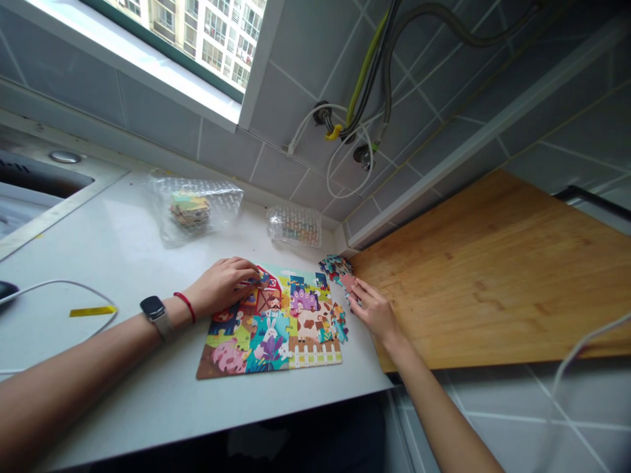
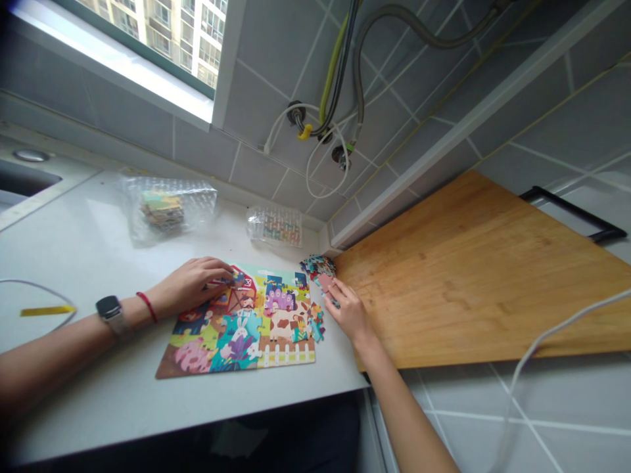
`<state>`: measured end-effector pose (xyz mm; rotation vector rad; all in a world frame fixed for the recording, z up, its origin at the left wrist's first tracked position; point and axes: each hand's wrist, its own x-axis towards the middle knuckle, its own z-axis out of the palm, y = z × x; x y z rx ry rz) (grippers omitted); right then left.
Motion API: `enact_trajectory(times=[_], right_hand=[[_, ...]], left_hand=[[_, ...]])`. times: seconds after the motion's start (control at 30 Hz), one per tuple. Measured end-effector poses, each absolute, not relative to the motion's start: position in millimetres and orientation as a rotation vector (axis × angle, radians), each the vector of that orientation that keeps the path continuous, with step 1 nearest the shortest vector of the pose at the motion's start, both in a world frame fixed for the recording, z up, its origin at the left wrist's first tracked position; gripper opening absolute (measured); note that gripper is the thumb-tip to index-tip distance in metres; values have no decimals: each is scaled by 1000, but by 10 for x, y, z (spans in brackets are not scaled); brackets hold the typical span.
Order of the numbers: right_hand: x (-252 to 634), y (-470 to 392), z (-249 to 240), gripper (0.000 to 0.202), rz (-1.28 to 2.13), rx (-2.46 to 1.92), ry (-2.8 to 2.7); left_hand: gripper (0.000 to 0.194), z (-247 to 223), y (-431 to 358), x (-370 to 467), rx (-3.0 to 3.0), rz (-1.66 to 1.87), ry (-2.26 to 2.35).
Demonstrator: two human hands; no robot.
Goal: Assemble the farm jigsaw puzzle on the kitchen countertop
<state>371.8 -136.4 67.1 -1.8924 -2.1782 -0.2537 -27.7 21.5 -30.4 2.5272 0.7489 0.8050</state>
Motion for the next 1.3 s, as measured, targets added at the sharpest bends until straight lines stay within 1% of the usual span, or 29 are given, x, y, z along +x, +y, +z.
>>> enact_trajectory(times=[0.2, 0.4, 0.57, 0.73, 0.87, 0.97, 1.1, 1.2, 1.3], right_hand=[[3009, -1339, 605, 30, -115, -1376, -2396], [2337, -974, 302, 29, 64, -1206, -2388], [2067, -826, 132, 24, 126, -1321, -2279], [1940, -906, 157, 26, 292, -1494, -2200], [1905, -969, 208, 28, 326, -1585, -2170], [1953, -987, 273, 26, 344, -1551, -2139], [2110, -1050, 444, 29, 455, -1538, -2033], [2260, -1180, 593, 30, 532, -1568, -2009], [2430, -1386, 701, 32, 537, -1619, -2027]], left_hand=[[31, -278, 251, -287, 2508, 815, 716], [28, -264, 267, -305, 2489, 836, 763], [25, -250, 264, -319, 2505, 804, 837], [24, -258, 248, -318, 2492, 806, 854], [24, -245, 241, -316, 2479, 793, 859], [26, -219, 240, -317, 2478, 803, 848], [29, -200, 242, -324, 2518, 791, 827], [28, -213, 243, -329, 2540, 770, 836], [27, -226, 239, -332, 2526, 776, 847]])
